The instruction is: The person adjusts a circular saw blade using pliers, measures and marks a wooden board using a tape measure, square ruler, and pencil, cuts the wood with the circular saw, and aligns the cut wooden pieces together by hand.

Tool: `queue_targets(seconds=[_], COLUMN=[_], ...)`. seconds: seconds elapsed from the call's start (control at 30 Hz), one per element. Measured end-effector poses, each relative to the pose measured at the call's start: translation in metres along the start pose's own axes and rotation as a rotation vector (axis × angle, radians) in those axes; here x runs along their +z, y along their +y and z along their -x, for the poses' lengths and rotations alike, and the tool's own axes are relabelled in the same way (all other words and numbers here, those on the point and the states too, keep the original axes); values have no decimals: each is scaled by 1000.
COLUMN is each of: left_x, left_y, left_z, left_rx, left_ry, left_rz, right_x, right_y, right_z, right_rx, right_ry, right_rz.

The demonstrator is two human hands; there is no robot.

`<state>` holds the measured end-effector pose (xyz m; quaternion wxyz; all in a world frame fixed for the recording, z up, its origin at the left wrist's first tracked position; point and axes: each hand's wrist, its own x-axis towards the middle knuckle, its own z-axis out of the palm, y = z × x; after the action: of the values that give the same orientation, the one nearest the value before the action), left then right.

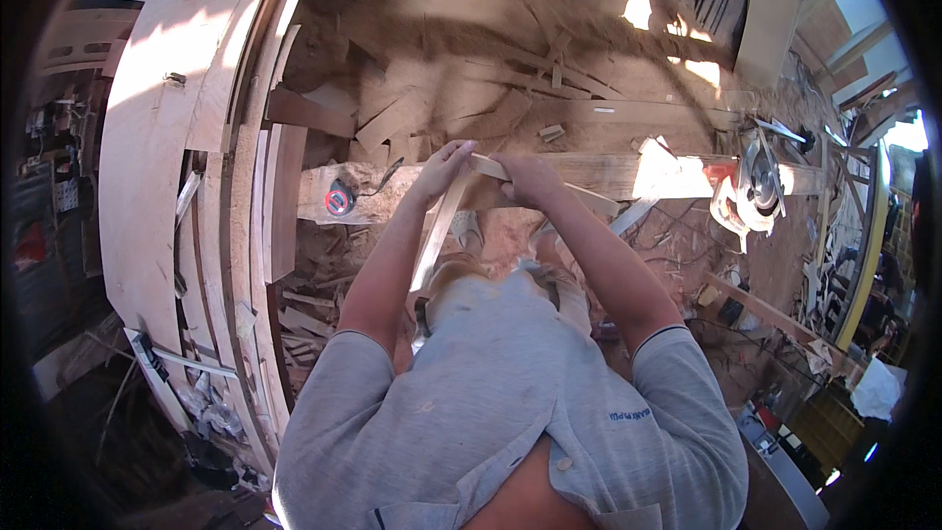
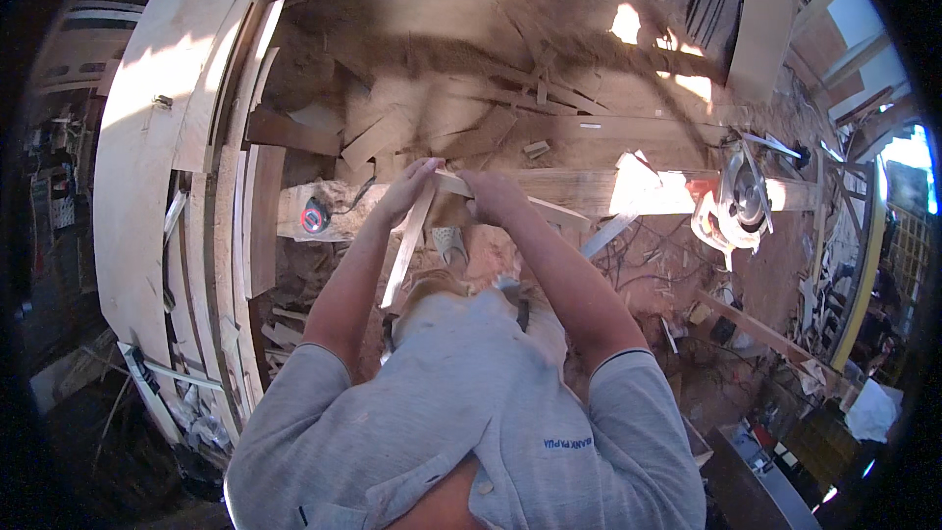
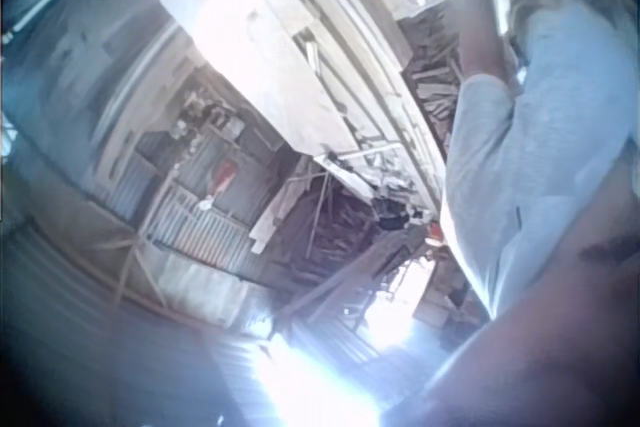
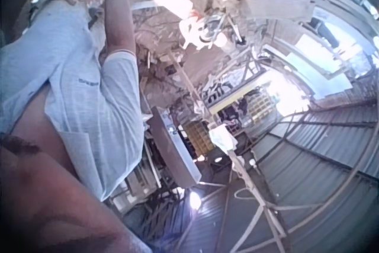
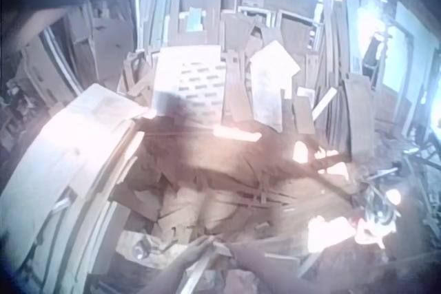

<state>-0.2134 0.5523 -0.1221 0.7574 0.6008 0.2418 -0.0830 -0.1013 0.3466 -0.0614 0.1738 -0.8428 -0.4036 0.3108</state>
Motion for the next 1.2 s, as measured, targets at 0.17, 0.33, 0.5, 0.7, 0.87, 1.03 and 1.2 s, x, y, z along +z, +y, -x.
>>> queue_targets(seconds=[0.17, 0.33, 0.5, 0.7, 0.87, 1.03, 1.2], left_x=[3, -3, -1, 6, 0, 4, 8], left_y=[-3, 22, -24, -19, -7, 2, 7], left_z=[-7, -5, 5, 1, 5, 4, 4], left_rx=[-5, -134, 166, 286, 245, 141, 164], left_ry=[67, 53, -67, 71, 40, 48, 76], left_rz=[26, -229, 76, -226, -333, -429, -421], right_x=[17, 9, 15, 14, 9, 15, 20], right_y=[14, 10, 9, 14, 1, 2, 4], right_z=[-8, -17, -19, -19, -16, -9, -9], right_rx=[24, 111, 102, 96, 89, 90, 104], right_ry=[61, -27, 2, 98, 39, 22, 61], right_rz=[-38, 46, 50, -5, -6, 19, 31])
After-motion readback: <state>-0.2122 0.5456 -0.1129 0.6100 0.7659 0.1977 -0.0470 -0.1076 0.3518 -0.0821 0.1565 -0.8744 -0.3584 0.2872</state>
